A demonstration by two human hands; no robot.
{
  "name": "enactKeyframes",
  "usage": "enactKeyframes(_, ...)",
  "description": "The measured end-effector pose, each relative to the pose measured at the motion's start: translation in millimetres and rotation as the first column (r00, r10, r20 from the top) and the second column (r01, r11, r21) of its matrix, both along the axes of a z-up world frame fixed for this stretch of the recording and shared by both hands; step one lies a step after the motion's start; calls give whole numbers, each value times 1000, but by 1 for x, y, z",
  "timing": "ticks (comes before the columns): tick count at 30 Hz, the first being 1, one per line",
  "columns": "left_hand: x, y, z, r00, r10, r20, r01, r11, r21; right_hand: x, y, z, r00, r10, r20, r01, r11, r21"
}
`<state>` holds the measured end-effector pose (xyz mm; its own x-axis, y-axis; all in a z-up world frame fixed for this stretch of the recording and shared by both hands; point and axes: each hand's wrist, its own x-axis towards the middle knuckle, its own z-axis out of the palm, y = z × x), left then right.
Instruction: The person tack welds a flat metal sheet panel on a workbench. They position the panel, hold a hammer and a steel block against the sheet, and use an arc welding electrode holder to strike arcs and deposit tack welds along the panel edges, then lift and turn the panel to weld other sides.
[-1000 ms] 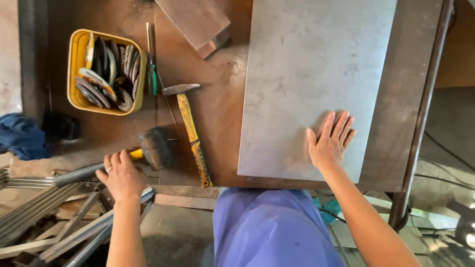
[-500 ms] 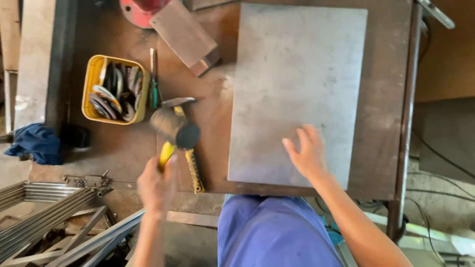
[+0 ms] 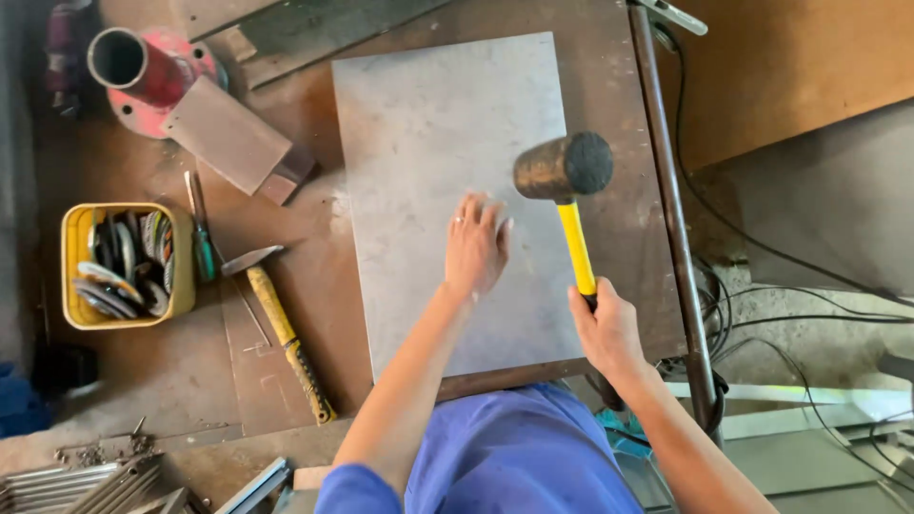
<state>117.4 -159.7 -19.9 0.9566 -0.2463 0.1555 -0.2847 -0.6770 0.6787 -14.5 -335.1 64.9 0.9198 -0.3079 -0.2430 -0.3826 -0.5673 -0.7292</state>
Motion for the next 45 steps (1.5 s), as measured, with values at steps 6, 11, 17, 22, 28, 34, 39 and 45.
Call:
enactKeyframes(6, 85, -30, -30, 967, 102, -235, 9, 903, 430, 1, -31, -22, 998, -38, -50, 38, 999, -6)
enactKeyframes(11, 137, -43, -3, 929, 138, -342, 70, 844, 531, 59, -48, -32, 995, 34, 94, -17, 983, -180)
enactKeyframes(17, 164, -51, 7, 902, 213, -376, 44, 820, 571, 182, -51, -6, 970, 73, 233, -9, 964, -265)
enactKeyframes(22, 171, -50, 7, 907, 221, -357, 23, 822, 569, 246, -76, -89, 979, 144, 146, -82, 928, -364)
enactKeyframes(28, 176, -51, -4, 915, 219, -340, 19, 816, 578, 264, -46, -53, 985, 171, 19, -154, 927, -342)
enactKeyframes(34, 172, -48, -13, 913, 214, -346, -1, 851, 525, 290, -41, -91, 972, 236, -10, -225, 909, -350)
enactKeyframes(39, 174, -48, -12, 917, 217, -334, -19, 861, 508, 299, -22, -62, 976, 218, 7, -205, 929, -308)
enactKeyframes(45, 172, -38, -17, 926, 197, -322, -4, 858, 514, 299, -21, -99, 949, 292, -122, -316, 873, -371)
